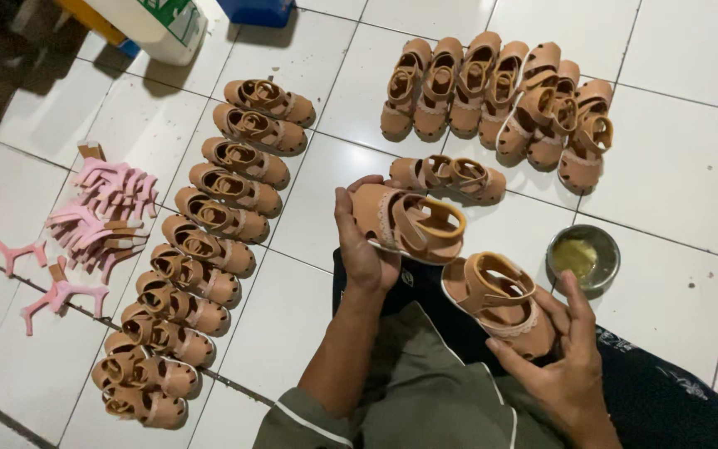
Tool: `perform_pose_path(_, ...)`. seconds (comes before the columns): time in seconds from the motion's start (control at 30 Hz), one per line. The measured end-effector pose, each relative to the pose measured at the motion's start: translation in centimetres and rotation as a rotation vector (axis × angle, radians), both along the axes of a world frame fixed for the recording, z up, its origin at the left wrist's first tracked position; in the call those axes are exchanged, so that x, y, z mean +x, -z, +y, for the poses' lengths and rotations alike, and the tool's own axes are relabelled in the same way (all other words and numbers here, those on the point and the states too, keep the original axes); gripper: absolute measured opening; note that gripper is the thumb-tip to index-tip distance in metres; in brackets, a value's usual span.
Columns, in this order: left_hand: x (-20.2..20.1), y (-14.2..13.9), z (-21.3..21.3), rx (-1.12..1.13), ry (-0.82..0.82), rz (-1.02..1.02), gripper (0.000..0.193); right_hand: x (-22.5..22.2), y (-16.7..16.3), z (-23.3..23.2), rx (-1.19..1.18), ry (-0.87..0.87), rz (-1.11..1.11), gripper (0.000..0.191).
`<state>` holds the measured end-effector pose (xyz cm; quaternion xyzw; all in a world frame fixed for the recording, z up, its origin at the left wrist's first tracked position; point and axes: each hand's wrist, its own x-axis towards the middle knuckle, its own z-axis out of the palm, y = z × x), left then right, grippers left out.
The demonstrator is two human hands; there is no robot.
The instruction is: The person sits on the floor and assembles small beige sandals by hand. They repeatedly pick up a sandal, apply a substance from a small metal bowl to the sole, and press the sole onto the shoe. The person handles the sandals one at a time and places the finished items in a row on the floor.
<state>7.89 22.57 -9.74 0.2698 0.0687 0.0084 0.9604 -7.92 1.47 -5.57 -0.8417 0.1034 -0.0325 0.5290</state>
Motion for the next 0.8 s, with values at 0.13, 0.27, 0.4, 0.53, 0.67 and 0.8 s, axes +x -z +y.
perform_pose_path(0.13, -1.1, -1.5, -1.0, -0.032, 0.119, -0.117, 0.055, -1.0, -0.9, -0.5, -0.143, -0.015, -0.087, 0.118)
perform_pose_path(0.27, -1.9, -2.0, -1.6, 0.021, 0.171, -0.147, 0.053, -1.6, -1.3, -0.4, -0.150, -0.069, -0.182, 0.118)
perform_pose_path(0.4, -2.4, -2.0, -2.0, 0.040, 0.268, -0.226, 0.054, -1.9, -1.3, -0.4, -0.208, -0.060, -0.190, 0.119)
perform_pose_path(0.53, -3.1, -2.1, -2.4, 0.106, 0.326, -0.208, 0.056, -1.7, -1.0, -0.3, -0.187, -0.086, -0.220, 0.118)
perform_pose_path(0.67, -4.4, -1.0, -4.0, 0.007, 0.299, -0.043, 0.068, -1.2, -0.8, 0.4, -0.111, -0.022, -0.150, 0.120)
perform_pose_path(0.8, -4.8, 1.6, -4.4, -0.181, 0.272, 0.154, 0.075, -0.5, -0.8, 0.9, -0.105, -0.043, 0.094, 0.128)
